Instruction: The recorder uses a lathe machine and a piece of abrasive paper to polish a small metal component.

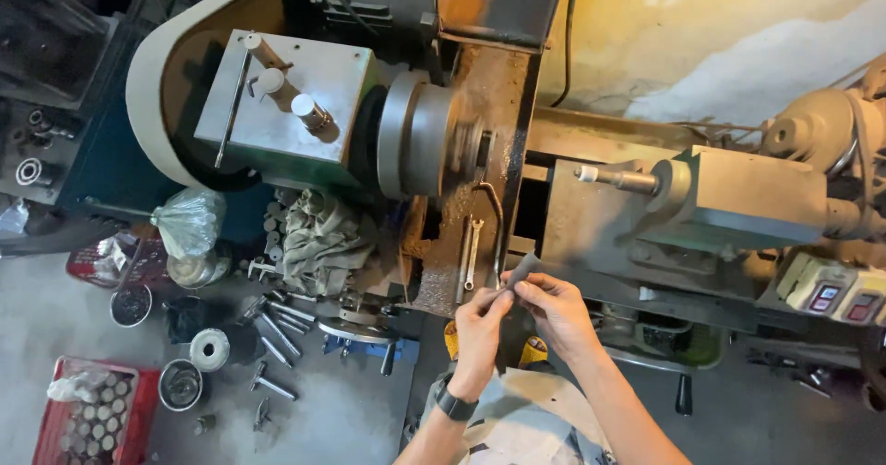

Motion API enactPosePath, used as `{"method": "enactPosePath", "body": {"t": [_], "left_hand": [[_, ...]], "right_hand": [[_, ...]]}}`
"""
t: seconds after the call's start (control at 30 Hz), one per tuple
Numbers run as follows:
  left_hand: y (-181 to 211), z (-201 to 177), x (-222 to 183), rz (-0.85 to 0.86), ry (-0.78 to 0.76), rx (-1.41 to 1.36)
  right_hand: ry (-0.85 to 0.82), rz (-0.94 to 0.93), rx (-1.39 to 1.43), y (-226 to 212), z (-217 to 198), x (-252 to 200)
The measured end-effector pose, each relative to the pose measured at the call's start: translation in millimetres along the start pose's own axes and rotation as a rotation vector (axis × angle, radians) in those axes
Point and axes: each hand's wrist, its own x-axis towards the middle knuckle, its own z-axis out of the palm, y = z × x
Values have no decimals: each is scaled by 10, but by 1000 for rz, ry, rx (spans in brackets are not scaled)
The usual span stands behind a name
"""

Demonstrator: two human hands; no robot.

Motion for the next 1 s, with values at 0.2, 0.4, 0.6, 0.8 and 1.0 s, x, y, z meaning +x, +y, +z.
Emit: {"method": "enactPosePath", "body": {"t": [0.2,0.4,0.6,0.8,1.0], "left_hand": [[-272,-83,156,-232,-72,-198],[-431,-479,176,13,-129,134],[-498,-918,182,-81,-104,85],[-297,-1103,112,-111,-117,107],[-149,-1158,24,-194,-24,117]], "right_hand": [[210,-80,120,410,-63,273],[490,-204,-237,589,-208,719],[602,-534,-941,575,80,1056],[463,-805,-1553,471,417,1336],[194,-754,-1881,651,352,1471]]}}
